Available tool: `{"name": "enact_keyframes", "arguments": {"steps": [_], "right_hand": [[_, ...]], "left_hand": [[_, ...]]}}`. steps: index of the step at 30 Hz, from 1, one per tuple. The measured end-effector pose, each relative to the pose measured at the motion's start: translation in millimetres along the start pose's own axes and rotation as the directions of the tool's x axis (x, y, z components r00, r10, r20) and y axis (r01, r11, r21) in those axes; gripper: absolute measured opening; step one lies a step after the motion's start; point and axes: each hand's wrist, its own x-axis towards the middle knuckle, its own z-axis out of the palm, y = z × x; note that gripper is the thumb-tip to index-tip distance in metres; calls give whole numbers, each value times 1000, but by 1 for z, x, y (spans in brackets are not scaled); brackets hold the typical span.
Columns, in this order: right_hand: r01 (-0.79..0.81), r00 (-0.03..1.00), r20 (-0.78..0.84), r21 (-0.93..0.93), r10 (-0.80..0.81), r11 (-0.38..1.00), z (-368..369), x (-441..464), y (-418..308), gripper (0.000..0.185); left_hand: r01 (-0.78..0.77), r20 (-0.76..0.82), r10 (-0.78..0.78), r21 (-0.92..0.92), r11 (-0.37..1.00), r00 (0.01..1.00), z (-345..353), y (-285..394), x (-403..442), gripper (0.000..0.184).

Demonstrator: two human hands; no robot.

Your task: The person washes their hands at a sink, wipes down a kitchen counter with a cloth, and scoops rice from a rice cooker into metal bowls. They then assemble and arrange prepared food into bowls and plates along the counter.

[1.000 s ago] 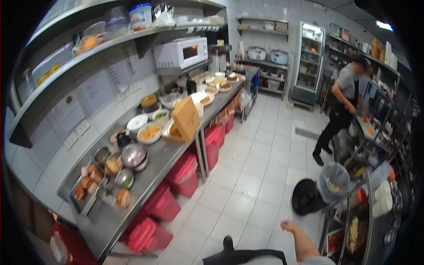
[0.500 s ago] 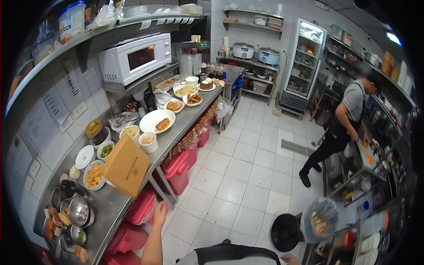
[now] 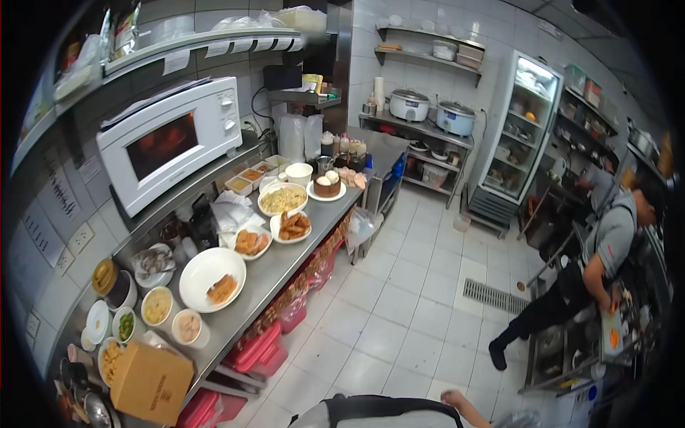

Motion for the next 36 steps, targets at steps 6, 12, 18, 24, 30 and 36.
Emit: {"name": "enact_keyframes", "arguments": {"steps": [6,12,18,24,30,36], "right_hand": [[-226,961,155,-49,231,973,-123,42,8,43],[239,967,223,-638,-121,732,-208,247,-154,56],[804,518,231,-460,-824,377,-269,373,-483,45],[884,419,285,-344,-862,316,-309,465,-641,39],[638,770,501,-600,-394,483,-421,618,-522,47],[219,973,201,-646,-114,731,-595,694,-372,38]], "left_hand": [[-657,-383,534,-419,627,754,-186,374,85,38],[-786,-425,695,-516,341,580,-259,602,28,33],[-553,-233,596,-709,436,768,-243,639,51,32],[-742,-613,418,-536,403,670,-332,758,81,37],[-891,-905,404,70,448,132,-508,964,140,60],[-370,-963,118,20,929,244,-566,1032,241,89]]}}
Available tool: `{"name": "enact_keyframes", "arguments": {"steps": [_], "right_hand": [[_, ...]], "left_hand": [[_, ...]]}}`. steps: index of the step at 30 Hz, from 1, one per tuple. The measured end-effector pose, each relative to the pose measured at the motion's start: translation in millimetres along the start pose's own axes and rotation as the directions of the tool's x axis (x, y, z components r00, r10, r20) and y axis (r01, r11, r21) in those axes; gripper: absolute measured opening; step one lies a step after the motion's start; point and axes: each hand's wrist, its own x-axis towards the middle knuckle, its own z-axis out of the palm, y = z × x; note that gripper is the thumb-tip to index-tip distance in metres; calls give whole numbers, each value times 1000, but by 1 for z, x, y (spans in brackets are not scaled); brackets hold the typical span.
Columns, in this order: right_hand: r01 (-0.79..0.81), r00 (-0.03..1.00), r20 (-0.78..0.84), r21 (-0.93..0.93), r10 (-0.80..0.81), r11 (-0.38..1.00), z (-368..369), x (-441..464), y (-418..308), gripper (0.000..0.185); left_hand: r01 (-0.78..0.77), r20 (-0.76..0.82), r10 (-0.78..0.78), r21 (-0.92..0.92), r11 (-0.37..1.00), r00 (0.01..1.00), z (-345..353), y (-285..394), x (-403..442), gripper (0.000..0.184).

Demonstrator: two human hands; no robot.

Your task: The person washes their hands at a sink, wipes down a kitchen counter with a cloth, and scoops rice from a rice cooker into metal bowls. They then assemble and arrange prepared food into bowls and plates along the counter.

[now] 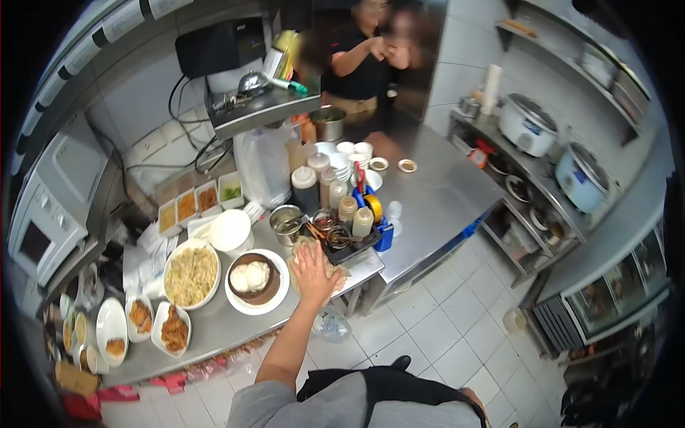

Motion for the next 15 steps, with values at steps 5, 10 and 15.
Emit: {"name": "enact_keyframes", "arguments": {"steps": [5,10,15], "right_hand": [[233,962,26,440,-272,867,-115,38,62,34],[298,949,-8,-296,-314,908,-252,206,-27,34],[681,708,-197,-62,-678,730,-360,280,-172,30]], "left_hand": [[247,-122,-233,117,962,965,16,18,-8,78],[160,-214,-138,90,983,967,22,22,-5,48],[146,-247,-136,25,989,959,24,20,0,38]]}}
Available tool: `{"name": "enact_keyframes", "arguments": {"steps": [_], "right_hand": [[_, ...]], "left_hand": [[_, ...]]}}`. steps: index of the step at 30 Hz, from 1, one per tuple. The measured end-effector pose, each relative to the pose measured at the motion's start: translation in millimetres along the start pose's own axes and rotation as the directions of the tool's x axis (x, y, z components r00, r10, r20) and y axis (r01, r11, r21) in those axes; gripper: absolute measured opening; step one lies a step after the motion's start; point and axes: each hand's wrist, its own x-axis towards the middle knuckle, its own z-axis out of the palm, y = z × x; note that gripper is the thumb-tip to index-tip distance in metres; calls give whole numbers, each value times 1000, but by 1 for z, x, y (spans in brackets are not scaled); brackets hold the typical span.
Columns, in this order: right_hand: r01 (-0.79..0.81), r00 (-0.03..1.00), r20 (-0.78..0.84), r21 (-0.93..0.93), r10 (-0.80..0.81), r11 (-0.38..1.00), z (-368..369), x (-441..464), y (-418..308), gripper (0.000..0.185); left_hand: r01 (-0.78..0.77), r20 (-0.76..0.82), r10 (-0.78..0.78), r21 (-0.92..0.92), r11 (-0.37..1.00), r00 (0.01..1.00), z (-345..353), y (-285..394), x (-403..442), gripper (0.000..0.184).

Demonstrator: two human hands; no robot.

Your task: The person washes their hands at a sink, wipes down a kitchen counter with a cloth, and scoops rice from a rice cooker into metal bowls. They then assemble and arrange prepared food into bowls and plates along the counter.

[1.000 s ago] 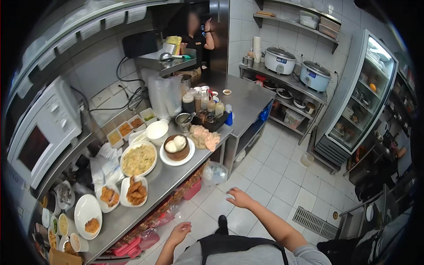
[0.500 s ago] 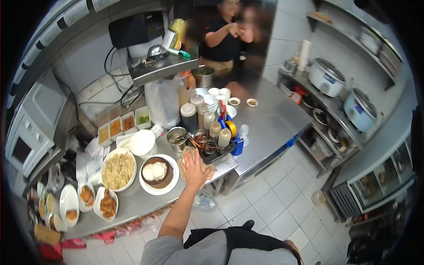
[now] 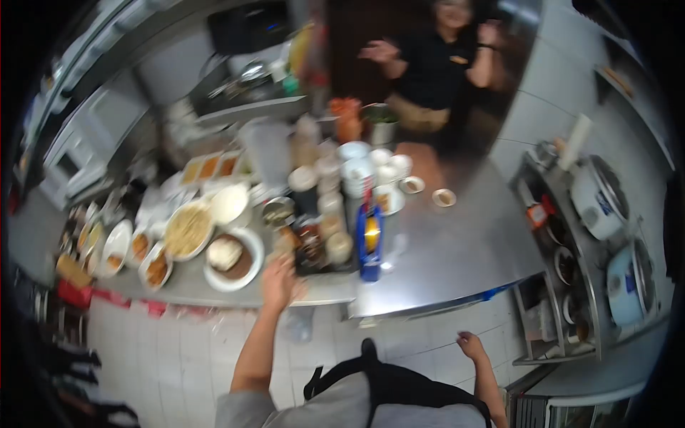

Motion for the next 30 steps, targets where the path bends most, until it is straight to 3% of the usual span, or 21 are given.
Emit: {"name": "enact_keyframes", "arguments": {"steps": [3,6,8,10,12,14,16,17,18,19,20,22,24,26,29,30], "right_hand": [[-18,1000,23,103,16,995,-41,47,-53,32],[-24,989,146,216,-8,976,-75,62,-73,32],[-34,975,221,304,-36,952,-91,78,-68,31],[-46,961,269,384,-64,922,-99,92,-53,31],[-13,925,348,434,-154,901,-120,106,-73,31],[75,879,395,437,-266,896,-131,129,-85,33],[228,812,426,398,-399,888,-139,162,-94,36],[273,804,426,355,-414,894,-144,174,-102,37],[318,794,431,307,-429,897,-154,189,-110,37],[414,796,357,268,-488,870,-158,203,-113,35],[495,787,292,228,-544,839,-160,216,-114,33],[555,813,62,220,-579,802,-166,229,-127,30],[661,746,-89,221,-660,717,-169,230,-148,29],[612,718,151,329,-679,720,-139,231,-140,41],[654,748,295,-168,-595,738,-109,203,-147,59],[686,719,315,-175,-620,707,-104,208,-145,64]], "left_hand": [[58,-95,-57,16,998,994,9,8,1,39],[256,-216,-223,135,957,951,20,41,-13,36],[354,-290,-314,98,930,904,36,57,-38,34],[450,-334,-461,-116,885,822,48,90,-57,30],[486,-281,-581,-340,805,764,57,138,-66,26],[413,-267,-498,-316,854,825,90,170,-91,31],[377,-26,-513,-646,664,858,109,234,-72,31],[355,49,-418,-623,697,907,105,271,-46,40],[240,-149,-354,-497,834,923,114,301,-9,22],[272,-161,-396,-498,823,904,127,328,13,21],[264,-68,-339,-489,831,938,144,339,27,26],[265,138,-227,-416,870,964,172,361,56,56],[360,190,-315,-292,886,930,189,380,58,65],[459,198,-419,-246,854,886,187,391,42,63],[604,202,-573,-170,778,794,185,383,-5,57],[648,200,-619,-144,748,760,182,380,-28,55]]}}
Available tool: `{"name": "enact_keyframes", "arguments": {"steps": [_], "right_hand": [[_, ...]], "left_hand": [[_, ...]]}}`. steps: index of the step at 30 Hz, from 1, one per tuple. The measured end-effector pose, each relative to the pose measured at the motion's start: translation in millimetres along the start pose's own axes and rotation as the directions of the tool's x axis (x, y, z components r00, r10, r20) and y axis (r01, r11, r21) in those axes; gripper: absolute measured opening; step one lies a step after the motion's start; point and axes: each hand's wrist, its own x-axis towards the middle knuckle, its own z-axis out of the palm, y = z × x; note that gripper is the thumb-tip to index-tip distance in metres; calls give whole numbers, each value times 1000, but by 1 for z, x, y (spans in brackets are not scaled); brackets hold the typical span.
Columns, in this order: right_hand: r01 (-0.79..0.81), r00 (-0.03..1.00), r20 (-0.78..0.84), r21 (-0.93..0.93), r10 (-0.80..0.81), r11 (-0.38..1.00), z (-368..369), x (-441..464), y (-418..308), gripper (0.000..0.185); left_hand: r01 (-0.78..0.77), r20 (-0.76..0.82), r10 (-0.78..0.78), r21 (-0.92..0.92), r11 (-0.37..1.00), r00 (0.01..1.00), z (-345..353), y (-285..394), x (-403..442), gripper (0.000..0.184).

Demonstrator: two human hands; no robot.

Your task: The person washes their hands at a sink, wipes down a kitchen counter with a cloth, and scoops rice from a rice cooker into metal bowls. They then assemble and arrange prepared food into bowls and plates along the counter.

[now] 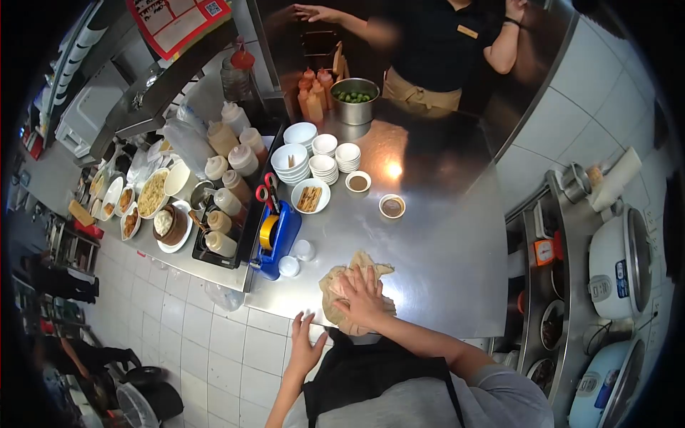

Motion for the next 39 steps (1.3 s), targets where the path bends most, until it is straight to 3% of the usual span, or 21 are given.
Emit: {"name": "enact_keyframes", "arguments": {"steps": [2,5,8,11,17,21,25,27,29,31,33,35,36,37,39], "right_hand": [[74,997,23,-40,-73,996,16,12,10,73],[125,992,-17,-26,-125,992,19,52,25,70],[143,985,-92,-29,-145,989,15,111,47,67],[135,983,-122,-28,-137,990,3,152,62,67],[168,967,-180,-72,-178,983,-12,76,102,63],[-30,976,-218,-125,2,992,-44,12,164,59],[-262,890,-425,-187,162,947,-76,-25,243,56],[-292,812,-529,-4,246,956,-89,-35,280,48],[-223,620,-600,483,506,847,-102,-31,284,39],[-184,635,-578,532,513,826,-106,-27,266,31],[-80,697,-447,729,561,680,-91,-17,216,31],[-28,801,-338,804,494,594,-59,-4,153,30],[-51,835,-357,708,420,704,-33,9,120,32],[-34,909,-97,952,405,305,-9,11,86,33],[-188,980,85,685,180,704,41,27,57,39]], "left_hand": [[76,2,-76,-103,992,997,-6,-20,-26,42],[325,56,-323,-303,896,945,-11,-21,-53,34],[350,88,-339,-213,912,937,-14,-8,-51,30],[290,125,-268,-216,932,955,-10,6,-35,30],[163,267,-108,-194,967,957,2,20,-8,29],[97,308,-24,-223,970,951,9,30,9,29],[53,329,20,-212,976,944,13,27,18,30],[43,330,29,-207,977,943,12,25,21,31],[-19,287,75,-193,981,955,10,19,22,30],[9,288,48,-194,981,957,10,11,19,29],[28,294,37,-212,977,955,11,6,18,29],[35,302,42,-246,969,953,13,-2,17,32],[62,336,22,-236,970,942,7,3,21,37],[-8,244,61,-214,977,968,3,8,24,41],[-96,71,110,-175,980,991,0,16,32,50]]}}
